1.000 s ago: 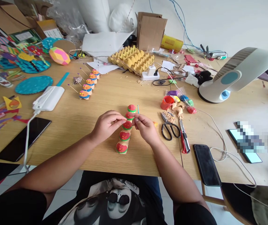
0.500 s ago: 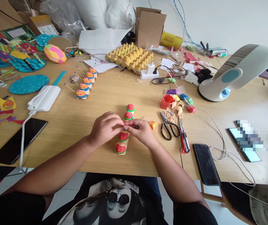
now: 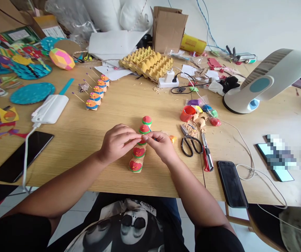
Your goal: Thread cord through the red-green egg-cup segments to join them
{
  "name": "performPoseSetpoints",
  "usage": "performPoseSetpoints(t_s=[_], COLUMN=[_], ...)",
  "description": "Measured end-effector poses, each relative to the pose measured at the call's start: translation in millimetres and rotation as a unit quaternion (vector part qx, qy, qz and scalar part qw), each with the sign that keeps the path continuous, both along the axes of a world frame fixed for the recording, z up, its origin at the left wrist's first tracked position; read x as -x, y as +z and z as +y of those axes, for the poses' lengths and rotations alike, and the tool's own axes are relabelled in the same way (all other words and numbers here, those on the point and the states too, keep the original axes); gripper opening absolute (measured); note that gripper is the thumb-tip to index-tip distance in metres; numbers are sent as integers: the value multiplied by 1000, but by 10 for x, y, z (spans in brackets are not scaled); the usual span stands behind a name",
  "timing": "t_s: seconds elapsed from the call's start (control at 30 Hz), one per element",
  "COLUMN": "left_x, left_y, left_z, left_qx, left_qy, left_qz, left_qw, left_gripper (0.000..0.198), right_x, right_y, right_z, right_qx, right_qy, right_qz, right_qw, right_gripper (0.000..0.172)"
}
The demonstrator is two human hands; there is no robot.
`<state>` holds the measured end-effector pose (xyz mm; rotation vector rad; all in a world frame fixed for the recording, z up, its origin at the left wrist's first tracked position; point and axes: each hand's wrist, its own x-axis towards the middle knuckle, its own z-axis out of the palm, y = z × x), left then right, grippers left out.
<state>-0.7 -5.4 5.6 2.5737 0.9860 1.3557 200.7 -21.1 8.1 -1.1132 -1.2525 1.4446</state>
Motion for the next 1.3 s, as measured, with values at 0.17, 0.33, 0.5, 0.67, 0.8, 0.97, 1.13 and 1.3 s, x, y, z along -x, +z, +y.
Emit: performPoseSetpoints(t_s=[0.17, 0.33, 0.5, 0.67, 0.8, 0.97, 1.13, 1.3], left_x=[-4, -7, 7, 13, 17, 22, 22, 19], left_y=[13, 8, 3, 2, -13, -33, -42, -49], left_z=[4, 11, 17, 35, 54, 68, 77, 79], left_qx=[-13, -20, -12, -31, -26, -16, -13, -7], left_qy=[3, 0, 13, 24, 37, 39, 37, 32], left_qz=[-7, -4, -2, -11, -14, -9, -8, -1], left_qw=[1000, 1000, 1000, 999, 999, 999, 999, 999], left_gripper=[5, 14, 19, 20, 19, 17, 17, 17], right_x=[16, 30, -29, -63, -53, -73, -94, -93], right_y=[-1, -5, -77, -101, -60, -103, -118, -105], right_z=[-1, -5, 15, 37, 51, 83, 103, 95], right_qx=[9, 10, 9, -6, -4, -3, -7, -4], right_qy=[13, 10, -3, -29, -76, -91, -99, -78], right_qz=[25, 28, 59, 26, -9, 19, 2, -27], right_qw=[1000, 1000, 998, 999, 997, 996, 995, 997], right_gripper=[34, 31, 26, 41, 38, 37, 41, 46])
